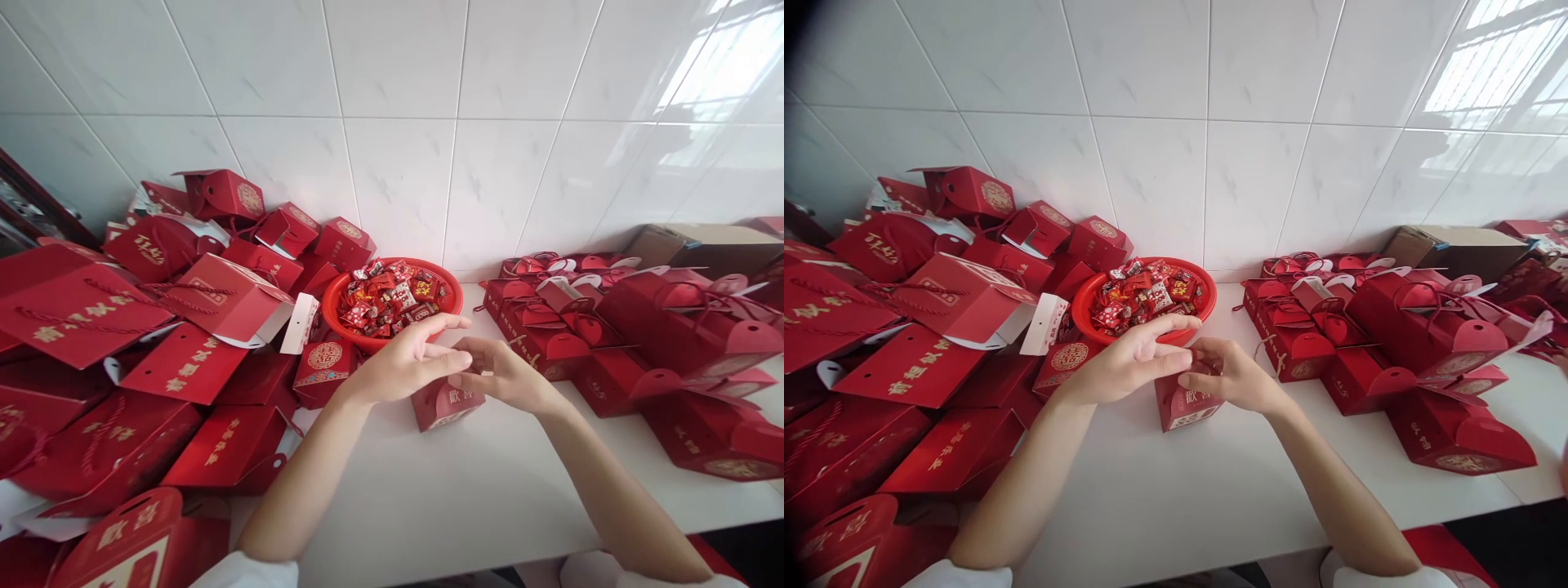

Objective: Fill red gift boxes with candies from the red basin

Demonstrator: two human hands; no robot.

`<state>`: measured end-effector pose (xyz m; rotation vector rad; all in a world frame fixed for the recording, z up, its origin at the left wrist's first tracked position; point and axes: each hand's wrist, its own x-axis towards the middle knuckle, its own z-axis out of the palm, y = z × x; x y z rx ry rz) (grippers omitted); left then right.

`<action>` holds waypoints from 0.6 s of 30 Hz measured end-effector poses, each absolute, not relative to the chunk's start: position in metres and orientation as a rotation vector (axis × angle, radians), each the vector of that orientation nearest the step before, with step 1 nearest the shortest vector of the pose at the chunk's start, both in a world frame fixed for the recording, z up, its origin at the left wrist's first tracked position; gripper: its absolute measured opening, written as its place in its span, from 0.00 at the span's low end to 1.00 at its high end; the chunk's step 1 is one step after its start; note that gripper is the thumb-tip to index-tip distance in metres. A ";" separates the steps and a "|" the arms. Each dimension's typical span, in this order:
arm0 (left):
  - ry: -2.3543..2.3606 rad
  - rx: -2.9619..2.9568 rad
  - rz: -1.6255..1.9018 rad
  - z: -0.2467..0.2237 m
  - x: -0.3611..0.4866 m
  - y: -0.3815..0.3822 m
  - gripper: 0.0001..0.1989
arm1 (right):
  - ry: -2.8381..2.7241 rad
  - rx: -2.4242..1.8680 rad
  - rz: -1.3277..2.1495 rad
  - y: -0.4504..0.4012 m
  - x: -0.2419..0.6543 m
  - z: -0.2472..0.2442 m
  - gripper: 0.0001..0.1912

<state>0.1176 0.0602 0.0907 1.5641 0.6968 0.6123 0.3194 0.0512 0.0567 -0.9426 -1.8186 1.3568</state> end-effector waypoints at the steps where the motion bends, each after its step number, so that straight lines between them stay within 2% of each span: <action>1: 0.672 1.548 0.620 0.090 0.121 0.057 0.29 | -1.810 -0.948 1.311 0.051 0.318 0.058 0.13; 3: 0.634 1.559 0.681 0.090 0.127 0.053 0.30 | -1.759 -0.973 1.212 0.050 0.316 0.057 0.14; 9: 0.610 1.771 1.002 0.090 0.128 0.049 0.25 | -1.597 -1.055 0.883 0.052 0.320 0.066 0.07; 15: 0.633 1.888 1.088 0.093 0.116 0.052 0.20 | -1.294 -1.169 0.536 0.066 0.371 0.120 0.04; 18: 0.678 1.957 1.092 0.096 0.112 0.054 0.16 | -1.206 -1.256 0.478 0.076 0.403 0.144 0.05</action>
